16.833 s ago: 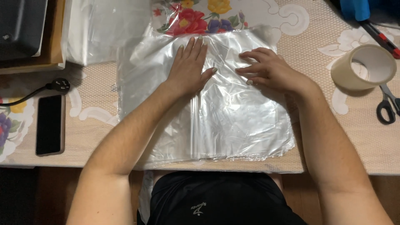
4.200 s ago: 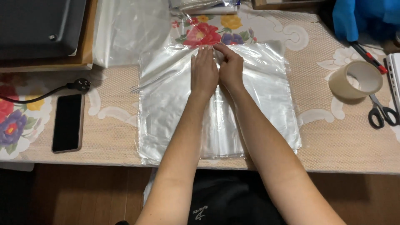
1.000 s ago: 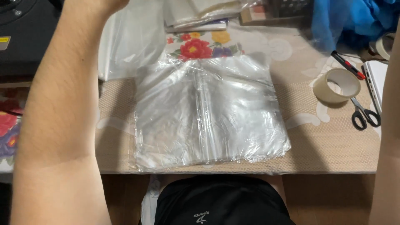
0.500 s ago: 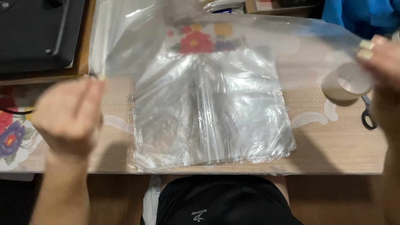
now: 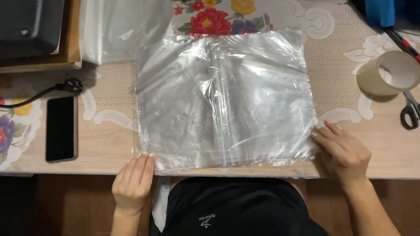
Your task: The person is smoothing out clear plastic sheets on a table and attempting to separate the layers, with a brief interruption to check a smartphone.
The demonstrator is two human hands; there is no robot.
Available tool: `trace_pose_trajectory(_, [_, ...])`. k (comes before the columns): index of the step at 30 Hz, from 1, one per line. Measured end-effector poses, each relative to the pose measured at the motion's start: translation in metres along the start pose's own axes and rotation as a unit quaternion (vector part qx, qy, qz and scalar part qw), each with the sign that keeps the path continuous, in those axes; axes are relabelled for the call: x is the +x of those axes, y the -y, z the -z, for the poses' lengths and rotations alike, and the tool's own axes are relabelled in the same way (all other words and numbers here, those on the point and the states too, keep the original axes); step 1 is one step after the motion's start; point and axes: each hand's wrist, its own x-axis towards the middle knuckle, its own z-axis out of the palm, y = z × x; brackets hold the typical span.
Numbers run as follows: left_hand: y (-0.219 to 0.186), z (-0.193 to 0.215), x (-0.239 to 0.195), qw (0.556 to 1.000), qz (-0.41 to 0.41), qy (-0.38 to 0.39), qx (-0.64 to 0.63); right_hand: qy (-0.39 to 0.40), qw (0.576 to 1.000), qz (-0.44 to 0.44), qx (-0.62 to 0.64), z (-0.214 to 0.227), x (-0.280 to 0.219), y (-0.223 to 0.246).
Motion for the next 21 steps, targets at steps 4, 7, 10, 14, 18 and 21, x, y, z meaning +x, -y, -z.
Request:
trace_pose_trajectory(4, [-0.001,0.002,-0.004,1.000,0.006,0.011,0.003,0.017,1.000,-0.012,0.013,0.000,-0.001,0.008])
trace_pose_trajectory(7, [0.001,0.004,-0.006,1.000,0.002,0.015,-0.003,0.013,1.000,0.006,0.009,0.002,0.002,0.014])
trace_pose_trajectory(10, [0.002,0.006,-0.010,0.999,0.013,0.030,-0.009,0.014,0.999,0.029,-0.007,0.001,-0.002,0.013])
trace_pose_trajectory(14, [0.002,0.008,-0.013,0.998,0.002,0.054,-0.014,0.030,0.999,0.019,0.003,0.005,-0.002,0.014])
trace_pose_trajectory(18, [0.003,0.006,-0.015,0.998,-0.009,0.066,-0.011,0.044,0.999,0.027,-0.014,0.005,-0.004,0.012])
trace_pose_trajectory(21, [0.002,0.007,-0.020,0.996,0.024,0.081,-0.026,0.075,0.997,0.021,-0.009,0.010,-0.008,0.011])
